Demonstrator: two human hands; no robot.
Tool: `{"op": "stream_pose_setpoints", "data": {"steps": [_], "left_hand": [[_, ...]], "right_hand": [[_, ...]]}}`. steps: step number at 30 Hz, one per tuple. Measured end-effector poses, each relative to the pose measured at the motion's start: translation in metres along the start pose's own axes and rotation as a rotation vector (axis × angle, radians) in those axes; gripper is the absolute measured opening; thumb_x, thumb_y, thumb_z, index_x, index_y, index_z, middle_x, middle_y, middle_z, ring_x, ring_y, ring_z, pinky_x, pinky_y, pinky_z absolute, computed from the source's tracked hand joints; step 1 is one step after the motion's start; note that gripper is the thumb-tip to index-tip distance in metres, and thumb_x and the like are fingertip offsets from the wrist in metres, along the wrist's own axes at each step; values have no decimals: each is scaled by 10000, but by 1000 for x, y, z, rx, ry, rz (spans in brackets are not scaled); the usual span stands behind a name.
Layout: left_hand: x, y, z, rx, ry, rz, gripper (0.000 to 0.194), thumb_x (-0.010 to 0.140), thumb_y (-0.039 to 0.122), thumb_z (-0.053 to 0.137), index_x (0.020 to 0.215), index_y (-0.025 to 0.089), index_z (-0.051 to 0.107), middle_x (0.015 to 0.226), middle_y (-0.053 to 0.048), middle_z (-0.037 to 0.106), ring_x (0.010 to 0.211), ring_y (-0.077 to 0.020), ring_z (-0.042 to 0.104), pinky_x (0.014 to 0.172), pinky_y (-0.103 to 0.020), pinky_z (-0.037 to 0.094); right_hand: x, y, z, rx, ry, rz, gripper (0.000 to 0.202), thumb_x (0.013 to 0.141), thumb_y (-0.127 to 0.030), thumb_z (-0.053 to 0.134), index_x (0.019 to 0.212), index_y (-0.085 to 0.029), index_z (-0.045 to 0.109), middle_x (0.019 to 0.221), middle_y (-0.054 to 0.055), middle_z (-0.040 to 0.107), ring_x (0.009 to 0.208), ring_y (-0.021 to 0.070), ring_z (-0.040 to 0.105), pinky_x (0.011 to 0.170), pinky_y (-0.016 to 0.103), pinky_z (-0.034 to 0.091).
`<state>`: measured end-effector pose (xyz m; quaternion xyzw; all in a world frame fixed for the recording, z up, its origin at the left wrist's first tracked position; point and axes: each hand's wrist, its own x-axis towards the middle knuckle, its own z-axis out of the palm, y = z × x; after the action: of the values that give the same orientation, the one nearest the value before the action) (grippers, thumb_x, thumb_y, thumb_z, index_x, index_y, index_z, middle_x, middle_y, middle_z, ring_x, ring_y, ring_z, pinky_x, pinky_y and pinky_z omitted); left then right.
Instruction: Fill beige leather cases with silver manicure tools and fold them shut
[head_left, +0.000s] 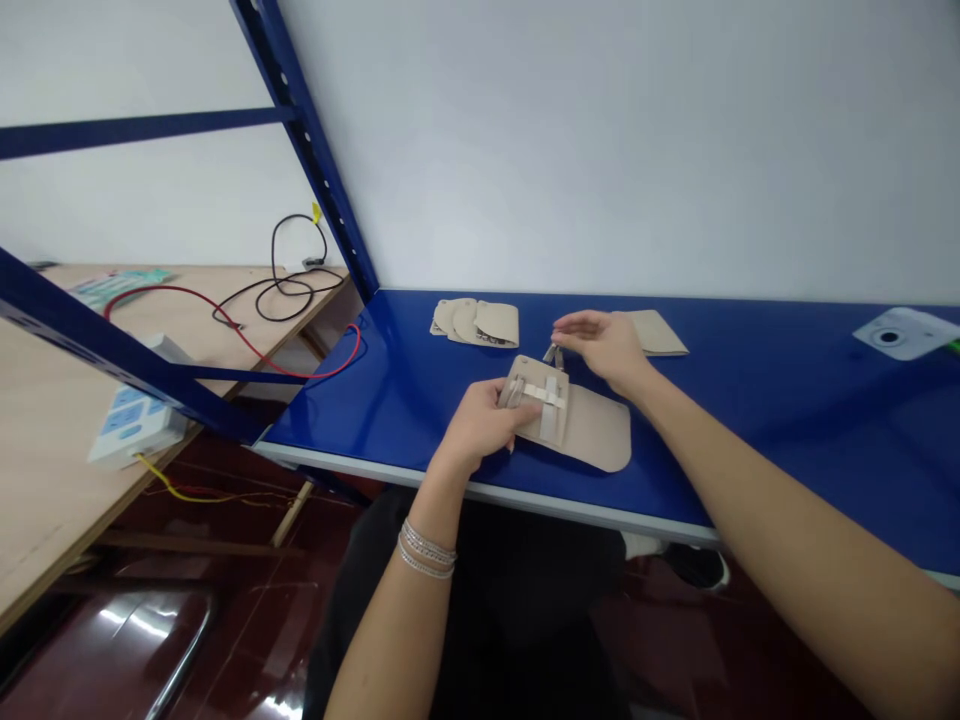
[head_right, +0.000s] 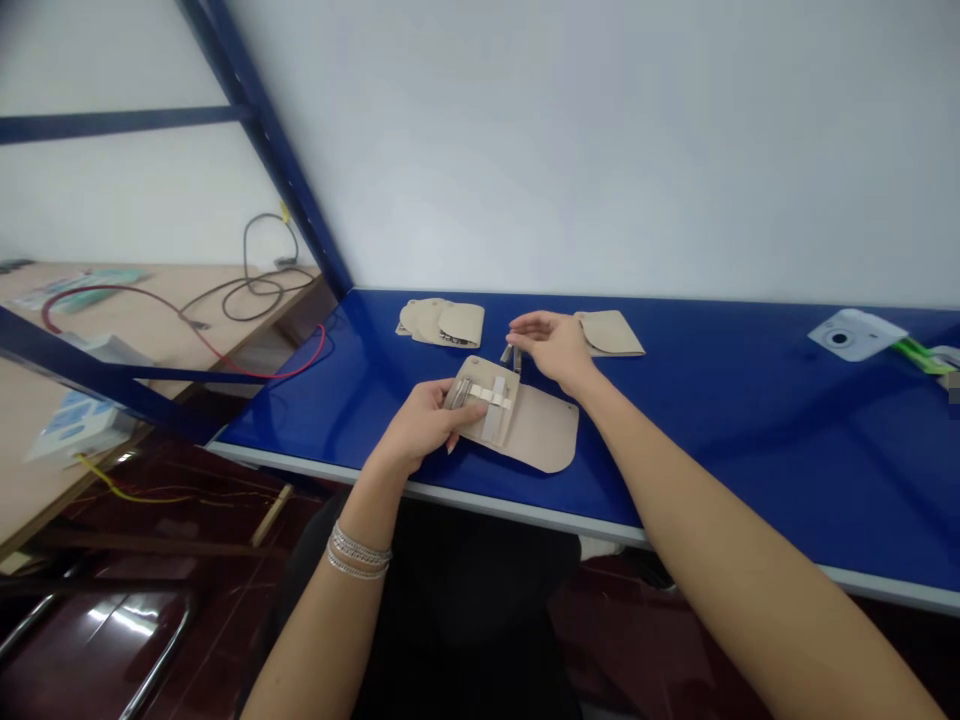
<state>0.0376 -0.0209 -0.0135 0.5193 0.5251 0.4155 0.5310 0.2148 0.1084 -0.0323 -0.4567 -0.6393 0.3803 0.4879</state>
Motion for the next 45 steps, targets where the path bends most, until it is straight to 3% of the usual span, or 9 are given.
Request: {"op": "stream_pose_setpoints", "data": {"steps": [5, 11, 18, 22, 24, 27, 31, 40, 45], "left_hand": [[0, 0, 0, 8, -17, 8, 182, 737, 256, 694, 846, 120, 641, 618, 34, 488, 418, -40, 397, 346, -172, 341], [-1, 0, 0, 4, -15, 3, 184, 735, 256, 694, 851, 120, 647, 613, 40, 482, 416, -35, 383, 345, -169, 335], [0, 2, 1, 16, -1, -2, 180, 732, 244, 696, 851, 116, 651, 597, 42, 474, 399, -32, 380, 344, -166, 325], [4, -5, 2, -26, 52, 31, 208, 745, 283, 696, 864, 118, 653, 612, 35, 487, 405, -42, 403, 360, -183, 368], [5, -8, 3, -35, 83, 42, 211, 749, 295, 697, 859, 120, 650, 607, 36, 486, 403, -45, 413, 366, -187, 383], [6, -9, 4, -30, 108, 61, 167, 750, 266, 686, 825, 127, 633, 594, 38, 494, 403, -47, 435, 376, -180, 397], [6, -7, 5, -19, 126, 76, 71, 732, 164, 648, 780, 126, 612, 587, 37, 511, 404, -46, 448, 389, -174, 420], [6, -9, 4, 12, 107, 80, 213, 752, 290, 699, 875, 125, 643, 598, 33, 522, 397, -43, 450, 380, -167, 396], [5, -9, 4, 24, 69, 53, 227, 741, 276, 698, 901, 121, 656, 629, 14, 553, 410, -56, 459, 376, -185, 416]], "right_hand": [[4, 8, -1, -444, -75, -185, 215, 745, -322, 696, 906, -192, 753, 894, 75, 753, 840, 228, 655, 820, 395, 512], [8, 5, -1, -678, -156, -184, 241, 827, -339, 604, 959, -226, 771, 961, 60, 759, 877, 250, 660, 837, 415, 480], [9, 5, -1, -665, -65, -204, 247, 794, -322, 641, 966, -199, 769, 955, 83, 751, 869, 258, 658, 844, 420, 482], [-4, -16, 0, -495, -21, -290, 229, 794, -353, 649, 889, -181, 768, 867, 74, 746, 777, 218, 649, 755, 358, 496], [-16, -31, 3, -405, -100, -331, 238, 788, -384, 666, 863, -180, 764, 818, 64, 740, 715, 194, 639, 680, 324, 484], [-33, -51, 11, -330, -288, -409, 236, 772, -391, 692, 876, -190, 757, 869, 58, 744, 770, 194, 654, 716, 315, 489], [-43, -59, 22, -364, -456, -401, 252, 758, -364, 702, 952, -210, 751, 968, 58, 738, 832, 199, 665, 756, 325, 509], [-39, -52, 25, -204, -318, -226, 299, 684, -345, 771, 931, -176, 758, 856, 64, 741, 762, 198, 661, 707, 329, 528], [-16, -32, 16, -106, -54, -145, 357, 642, -362, 799, 926, -151, 750, 856, 86, 736, 725, 198, 655, 657, 337, 535]]}}
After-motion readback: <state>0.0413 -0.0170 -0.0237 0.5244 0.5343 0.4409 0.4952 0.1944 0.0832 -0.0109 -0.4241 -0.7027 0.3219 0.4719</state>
